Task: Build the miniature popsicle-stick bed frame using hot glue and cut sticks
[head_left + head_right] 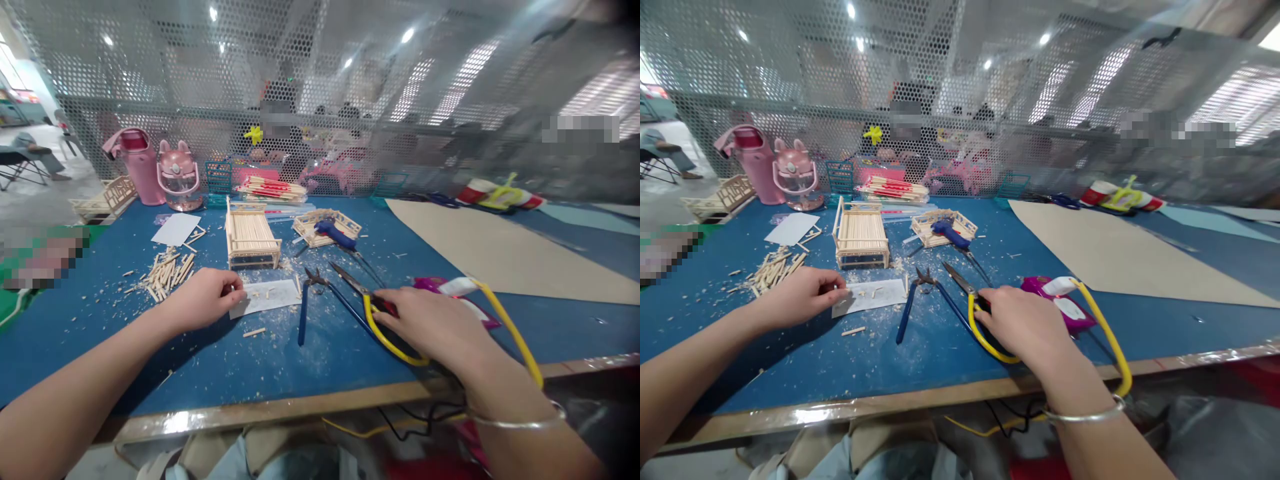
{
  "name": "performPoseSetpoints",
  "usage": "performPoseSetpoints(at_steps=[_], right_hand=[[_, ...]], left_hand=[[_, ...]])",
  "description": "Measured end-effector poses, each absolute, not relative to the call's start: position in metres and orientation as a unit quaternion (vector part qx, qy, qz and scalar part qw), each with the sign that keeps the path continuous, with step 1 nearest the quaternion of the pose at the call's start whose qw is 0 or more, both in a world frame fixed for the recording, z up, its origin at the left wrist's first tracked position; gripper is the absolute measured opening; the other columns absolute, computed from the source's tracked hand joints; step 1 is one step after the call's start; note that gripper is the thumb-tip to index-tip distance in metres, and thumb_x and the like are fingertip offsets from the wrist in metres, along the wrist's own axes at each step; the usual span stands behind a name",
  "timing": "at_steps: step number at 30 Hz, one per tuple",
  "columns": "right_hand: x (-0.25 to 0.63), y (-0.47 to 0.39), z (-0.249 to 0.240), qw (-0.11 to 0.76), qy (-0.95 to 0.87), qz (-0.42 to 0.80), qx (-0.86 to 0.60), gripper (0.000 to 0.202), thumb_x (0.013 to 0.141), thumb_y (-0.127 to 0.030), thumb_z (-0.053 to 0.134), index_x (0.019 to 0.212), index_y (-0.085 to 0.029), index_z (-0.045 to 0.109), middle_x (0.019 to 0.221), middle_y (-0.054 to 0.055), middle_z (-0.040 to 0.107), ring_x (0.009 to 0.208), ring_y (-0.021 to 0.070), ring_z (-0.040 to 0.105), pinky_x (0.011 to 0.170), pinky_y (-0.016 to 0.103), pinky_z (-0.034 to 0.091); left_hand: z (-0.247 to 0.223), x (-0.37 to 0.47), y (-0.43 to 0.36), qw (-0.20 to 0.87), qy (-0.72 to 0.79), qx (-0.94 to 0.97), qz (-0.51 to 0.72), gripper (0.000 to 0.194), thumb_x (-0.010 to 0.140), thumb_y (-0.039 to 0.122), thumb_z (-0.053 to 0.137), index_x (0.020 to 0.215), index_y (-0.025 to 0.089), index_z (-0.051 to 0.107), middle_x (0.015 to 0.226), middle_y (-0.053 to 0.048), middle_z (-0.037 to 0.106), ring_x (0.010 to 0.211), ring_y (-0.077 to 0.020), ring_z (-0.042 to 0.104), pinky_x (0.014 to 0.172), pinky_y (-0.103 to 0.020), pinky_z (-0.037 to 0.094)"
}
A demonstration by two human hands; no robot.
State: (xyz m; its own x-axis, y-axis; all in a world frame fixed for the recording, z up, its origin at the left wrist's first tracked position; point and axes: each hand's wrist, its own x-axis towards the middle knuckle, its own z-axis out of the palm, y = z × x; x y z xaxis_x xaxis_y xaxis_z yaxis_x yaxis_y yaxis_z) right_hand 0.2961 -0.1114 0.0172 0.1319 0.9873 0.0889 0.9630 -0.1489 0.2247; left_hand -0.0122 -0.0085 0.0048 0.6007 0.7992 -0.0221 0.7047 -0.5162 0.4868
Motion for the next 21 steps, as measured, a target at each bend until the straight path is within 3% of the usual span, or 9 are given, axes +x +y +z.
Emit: performPoseSetpoints(at_steps=[3,7,9,13,17,21], right_hand=[[0.27,-0.107,0.036,0.039,0.703,0.137,0.696,0.027,0.08,-0.029,0.053,0.102,-0.021,0.067,0.089,0.011,0.07,0.074,0.0265,0.067,0.053,0.033,0.046],[0.215,-0.08,0.047,-0.062,0.857,0.011,0.512,0.025,0.085,-0.022,0.052,0.106,-0.023,0.065,0.1,0.005,0.07,0.089,0.0199,0.065,0.073,0.031,0.047],[0.191,-0.061,0.043,-0.086,0.897,-0.033,0.433,0.025,0.082,-0.015,0.056,0.105,-0.021,0.065,0.099,0.005,0.07,0.087,0.0174,0.064,0.073,0.027,0.046],[0.173,-0.036,0.023,-0.123,0.928,-0.03,0.349,0.017,0.087,-0.019,0.051,0.089,-0.015,0.068,0.082,0.006,0.071,0.073,0.0148,0.063,0.062,0.025,0.043],[0.18,-0.035,0.008,-0.197,0.927,-0.028,0.317,0.019,0.089,-0.018,0.048,0.091,-0.013,0.067,0.082,0.007,0.07,0.072,0.0134,0.062,0.064,0.024,0.044],[0.182,-0.039,0.004,-0.247,0.909,-0.031,0.335,0.02,0.088,-0.016,0.047,0.088,-0.014,0.067,0.082,0.006,0.07,0.072,0.0129,0.061,0.066,0.024,0.044]], left_hand=[[0.003,-0.011,-0.009,0.23,0.427,0.867,0.114,0.026,0.082,0.037,0.048,0.082,0.018,0.066,0.064,-0.001,0.063,0.055,-0.0126,0.05,0.053,-0.024,0.032],[0.0,-0.009,-0.012,0.239,0.394,0.875,0.146,0.028,0.083,0.035,0.047,0.08,0.017,0.068,0.067,-0.002,0.064,0.057,-0.0123,0.049,0.055,-0.024,0.034],[-0.002,-0.009,-0.011,0.253,0.377,0.876,0.165,0.028,0.083,0.033,0.046,0.078,0.016,0.067,0.066,-0.001,0.063,0.058,-0.0122,0.049,0.056,-0.024,0.034],[-0.005,-0.01,-0.007,0.345,0.365,0.846,0.179,0.023,0.08,0.026,0.046,0.071,0.015,0.064,0.06,0.0,0.06,0.056,-0.011,0.049,0.056,-0.023,0.036],[-0.006,-0.009,-0.007,0.47,0.357,0.789,0.172,0.021,0.079,0.03,0.048,0.074,0.015,0.062,0.061,0.0,0.061,0.054,-0.0111,0.052,0.053,-0.023,0.04],[-0.005,-0.008,-0.008,0.525,0.357,0.751,0.183,0.023,0.081,0.032,0.048,0.081,0.015,0.062,0.063,-0.002,0.061,0.054,-0.0109,0.052,0.052,-0.023,0.041]])
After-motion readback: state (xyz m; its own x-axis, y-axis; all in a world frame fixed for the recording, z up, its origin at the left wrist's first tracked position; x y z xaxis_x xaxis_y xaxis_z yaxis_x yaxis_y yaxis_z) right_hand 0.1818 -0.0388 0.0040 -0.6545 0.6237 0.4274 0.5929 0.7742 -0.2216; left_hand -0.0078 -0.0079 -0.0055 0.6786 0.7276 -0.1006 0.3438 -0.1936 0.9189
